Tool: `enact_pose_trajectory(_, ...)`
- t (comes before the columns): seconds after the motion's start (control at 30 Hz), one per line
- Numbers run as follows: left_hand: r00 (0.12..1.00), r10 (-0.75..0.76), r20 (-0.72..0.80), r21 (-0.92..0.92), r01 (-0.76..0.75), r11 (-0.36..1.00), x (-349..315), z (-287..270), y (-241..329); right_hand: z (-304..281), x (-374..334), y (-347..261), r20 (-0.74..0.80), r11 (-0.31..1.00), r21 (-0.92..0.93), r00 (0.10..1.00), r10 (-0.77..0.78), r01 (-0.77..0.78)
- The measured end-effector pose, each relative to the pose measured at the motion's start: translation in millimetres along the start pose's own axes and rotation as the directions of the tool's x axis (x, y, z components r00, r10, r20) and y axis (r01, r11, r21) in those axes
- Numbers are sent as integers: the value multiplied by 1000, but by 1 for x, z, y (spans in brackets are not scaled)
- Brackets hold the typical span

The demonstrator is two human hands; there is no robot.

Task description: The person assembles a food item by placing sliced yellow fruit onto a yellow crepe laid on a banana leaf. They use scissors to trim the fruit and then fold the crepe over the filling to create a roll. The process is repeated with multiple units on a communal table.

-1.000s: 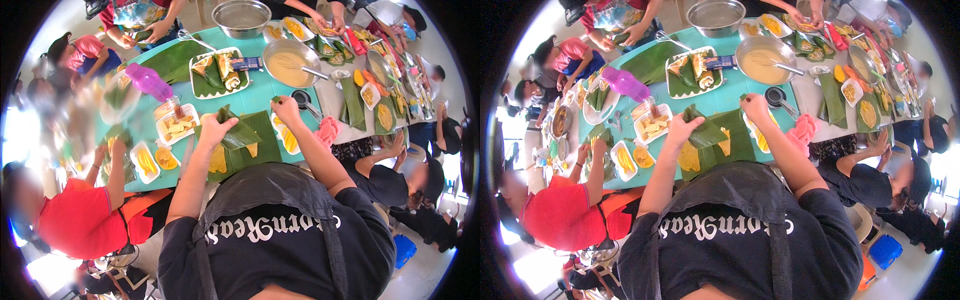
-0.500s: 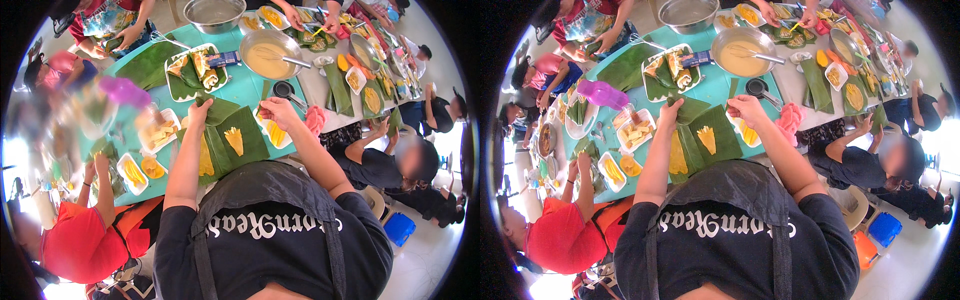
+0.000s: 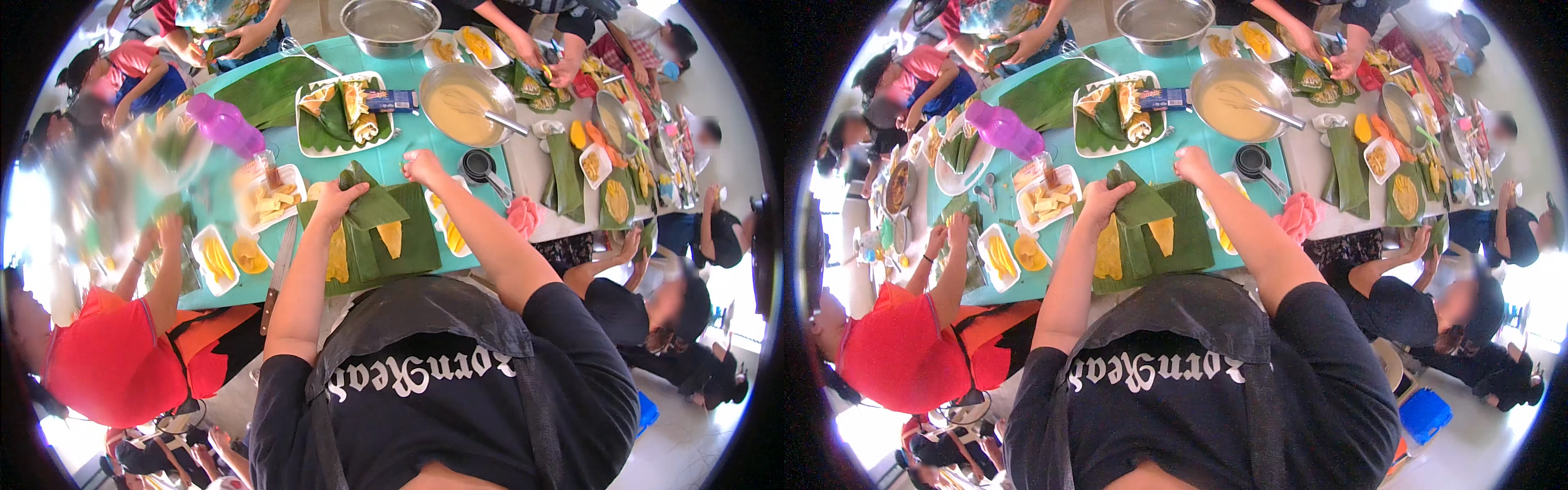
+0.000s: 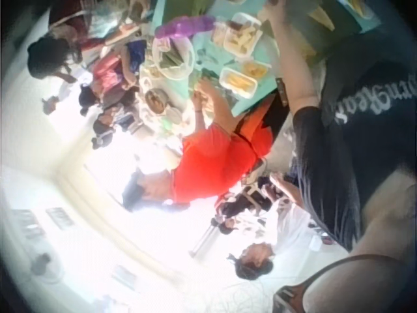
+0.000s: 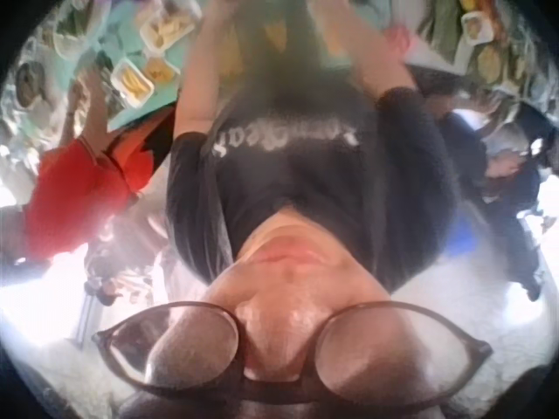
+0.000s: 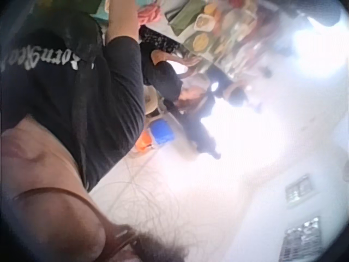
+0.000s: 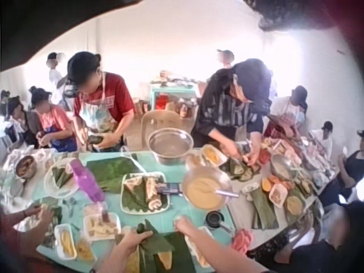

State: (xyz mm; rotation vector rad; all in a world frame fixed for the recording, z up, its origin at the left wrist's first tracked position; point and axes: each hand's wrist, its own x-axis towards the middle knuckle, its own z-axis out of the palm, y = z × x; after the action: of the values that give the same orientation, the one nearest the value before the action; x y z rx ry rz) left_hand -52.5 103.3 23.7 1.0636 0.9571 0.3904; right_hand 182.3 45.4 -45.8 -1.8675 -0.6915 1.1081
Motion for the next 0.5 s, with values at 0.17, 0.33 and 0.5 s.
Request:
enact_pose_trajectory(0.17, 1000, -22, 1, 85, 22, 996, -3, -2, -11, 3, 7, 13, -60, 680, -693, 921, -386, 239)
enact_pose_trajectory(0.33, 999, -33, -8, 127, 33, 991, -18, -3, -7, 0, -40, -38, 264, 998, -59, 964, -18, 35)
enact_pose_trajectory(0.5, 999, -4, 39, 231, -5, 973, -13, 5, -1, -4, -73, -53, 493, 997, -66, 870, 1, 36)
